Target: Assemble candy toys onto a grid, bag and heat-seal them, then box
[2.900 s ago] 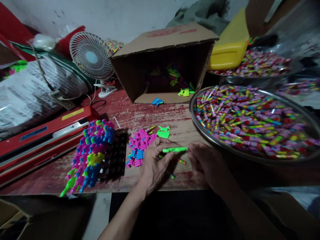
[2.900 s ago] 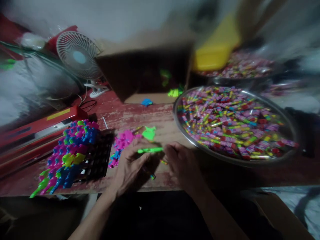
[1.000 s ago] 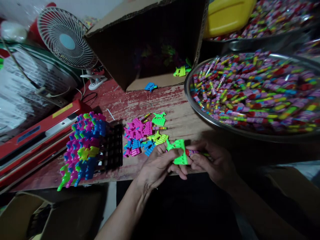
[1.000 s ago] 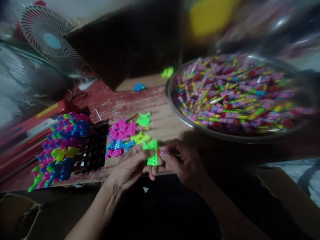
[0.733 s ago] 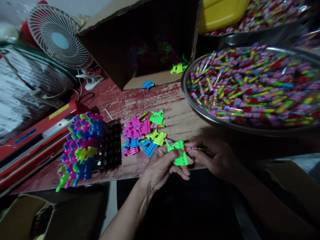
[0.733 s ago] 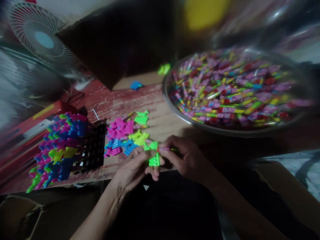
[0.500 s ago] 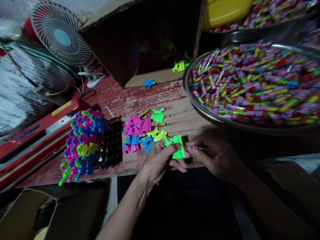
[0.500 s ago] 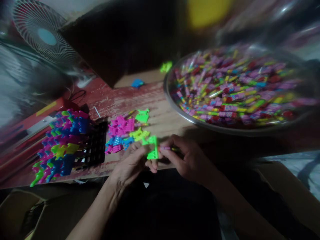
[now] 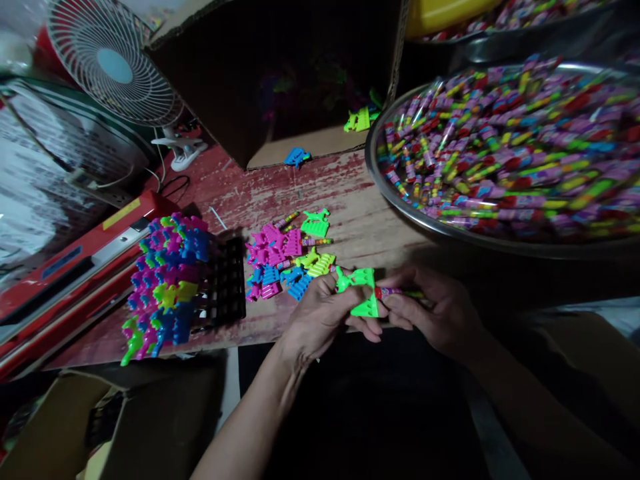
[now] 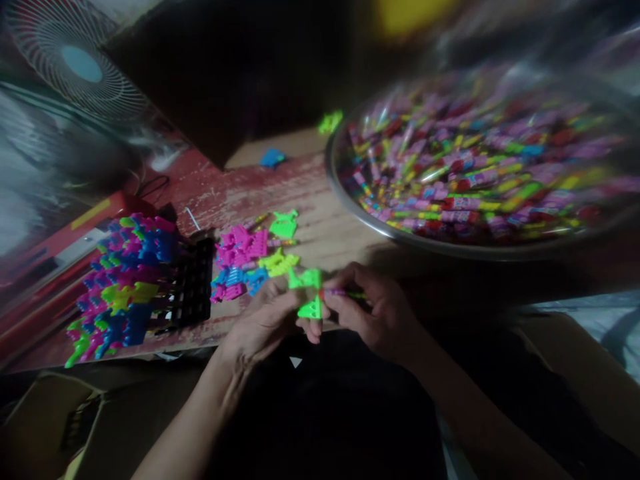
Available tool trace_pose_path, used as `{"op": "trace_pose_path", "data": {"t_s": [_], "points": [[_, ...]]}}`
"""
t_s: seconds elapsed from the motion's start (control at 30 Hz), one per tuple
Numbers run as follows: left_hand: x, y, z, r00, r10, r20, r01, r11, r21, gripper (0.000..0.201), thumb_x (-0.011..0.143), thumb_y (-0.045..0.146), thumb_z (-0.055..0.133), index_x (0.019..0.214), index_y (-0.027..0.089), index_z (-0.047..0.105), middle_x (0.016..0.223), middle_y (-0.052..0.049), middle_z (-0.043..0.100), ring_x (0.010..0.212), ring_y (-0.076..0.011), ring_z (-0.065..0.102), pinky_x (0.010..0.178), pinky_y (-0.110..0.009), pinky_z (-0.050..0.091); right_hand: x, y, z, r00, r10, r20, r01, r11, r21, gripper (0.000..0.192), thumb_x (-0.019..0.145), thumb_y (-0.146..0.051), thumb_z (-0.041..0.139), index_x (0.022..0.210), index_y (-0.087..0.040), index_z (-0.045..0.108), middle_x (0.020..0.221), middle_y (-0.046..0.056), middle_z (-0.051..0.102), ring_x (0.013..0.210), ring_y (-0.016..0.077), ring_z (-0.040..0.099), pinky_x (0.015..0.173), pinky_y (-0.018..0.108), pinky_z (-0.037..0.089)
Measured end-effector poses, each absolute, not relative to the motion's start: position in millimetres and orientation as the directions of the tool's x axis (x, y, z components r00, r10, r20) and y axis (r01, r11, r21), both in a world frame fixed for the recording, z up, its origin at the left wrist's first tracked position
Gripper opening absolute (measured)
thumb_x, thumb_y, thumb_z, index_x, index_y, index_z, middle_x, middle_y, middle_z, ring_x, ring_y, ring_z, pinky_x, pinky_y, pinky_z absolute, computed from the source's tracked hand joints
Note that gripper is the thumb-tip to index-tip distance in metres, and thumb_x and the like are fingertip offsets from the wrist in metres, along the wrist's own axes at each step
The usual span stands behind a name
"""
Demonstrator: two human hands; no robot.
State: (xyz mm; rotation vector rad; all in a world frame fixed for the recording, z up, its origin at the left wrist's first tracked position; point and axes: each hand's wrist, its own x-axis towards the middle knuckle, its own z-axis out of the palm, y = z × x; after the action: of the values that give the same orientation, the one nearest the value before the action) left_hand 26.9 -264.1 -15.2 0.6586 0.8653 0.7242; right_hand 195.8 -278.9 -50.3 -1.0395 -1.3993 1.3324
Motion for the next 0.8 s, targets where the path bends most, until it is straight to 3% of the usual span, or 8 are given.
{"op": "trace_pose_path", "data": {"t_s": [0.23, 0.4, 0.53, 0.63, 0.7, 0.8], "points": [[28.1, -266.6, -19.3, 0.413, 0.801, -0.434, -0.173, 0.537, 0.826, 0.013, 0.079, 0.021, 0.062, 0.081, 0.008, 0.063, 0.074, -0.009, 0.071, 0.051, -0.0125, 0.063, 0.053, -0.024, 0.056, 205.4, -274.7, -43.1, -0.327, 0.92, 0.214, 0.295, 0.315, -0.902, 0.009, 0.089, -0.023, 0.053, 0.084, -0.022, 0.061, 0.073, -0.001, 0.064, 0.068, 0.0132, 0.062, 0.068, 0.025, 0.05], [28.2, -267.9, -23.9, 0.44, 0.794, -0.419, -0.078, 0.499, 0.863, 0.019, 0.084, 0.029, 0.055, 0.088, 0.011, 0.06, 0.073, -0.008, 0.071, 0.053, -0.0151, 0.065, 0.058, -0.027, 0.055, 212.5, -271.3, -37.6, -0.403, 0.901, 0.161, 0.384, 0.326, -0.864, 0.009, 0.09, -0.021, 0.052, 0.083, -0.021, 0.059, 0.074, -0.002, 0.065, 0.068, 0.0119, 0.062, 0.066, 0.022, 0.048], [27.8, -265.0, -15.7, 0.418, 0.819, -0.393, 0.025, 0.422, 0.906, 0.028, 0.088, 0.037, 0.047, 0.09, 0.011, 0.058, 0.059, -0.004, 0.065, 0.052, -0.0141, 0.063, 0.059, -0.023, 0.049, 208.7, -273.5, -44.2, -0.322, 0.94, 0.111, 0.363, 0.231, -0.903, 0.009, 0.092, -0.025, 0.05, 0.094, -0.023, 0.058, 0.081, 0.0, 0.067, 0.074, 0.0132, 0.066, 0.068, 0.021, 0.052], [18.5, -260.5, -4.7, 0.323, 0.87, -0.374, 0.184, 0.33, 0.926, 0.03, 0.088, 0.043, 0.049, 0.093, 0.014, 0.056, 0.062, -0.003, 0.064, 0.052, -0.0127, 0.058, 0.052, -0.02, 0.041, 204.4, -273.0, -56.7, -0.188, 0.975, 0.114, 0.325, 0.171, -0.93, 0.02, 0.09, -0.031, 0.055, 0.107, -0.023, 0.056, 0.097, 0.004, 0.069, 0.088, 0.0177, 0.068, 0.076, 0.025, 0.056], [7.6, -255.1, 4.3, 0.256, 0.901, -0.349, 0.354, 0.249, 0.901, 0.026, 0.087, 0.042, 0.053, 0.089, 0.016, 0.059, 0.072, -0.004, 0.067, 0.06, -0.0139, 0.06, 0.054, -0.02, 0.039, 203.4, -271.8, -65.4, -0.107, 0.987, 0.123, 0.339, 0.153, -0.928, 0.024, 0.088, -0.034, 0.056, 0.109, -0.023, 0.058, 0.096, 0.005, 0.069, 0.09, 0.0194, 0.068, 0.075, 0.025, 0.057], [-8.2, -240.2, 19.5, 0.111, 0.95, -0.292, 0.698, 0.135, 0.704, 0.024, 0.084, 0.038, 0.058, 0.096, 0.019, 0.067, 0.088, -0.008, 0.07, 0.081, -0.022, 0.065, 0.066, -0.026, 0.041, 203.9, -270.2, -75.5, -0.008, 0.991, 0.135, 0.41, 0.126, -0.903, 0.02, 0.089, -0.036, 0.054, 0.102, -0.024, 0.064, 0.093, 0.003, 0.071, 0.089, 0.0196, 0.069, 0.072, 0.024, 0.058]]}}
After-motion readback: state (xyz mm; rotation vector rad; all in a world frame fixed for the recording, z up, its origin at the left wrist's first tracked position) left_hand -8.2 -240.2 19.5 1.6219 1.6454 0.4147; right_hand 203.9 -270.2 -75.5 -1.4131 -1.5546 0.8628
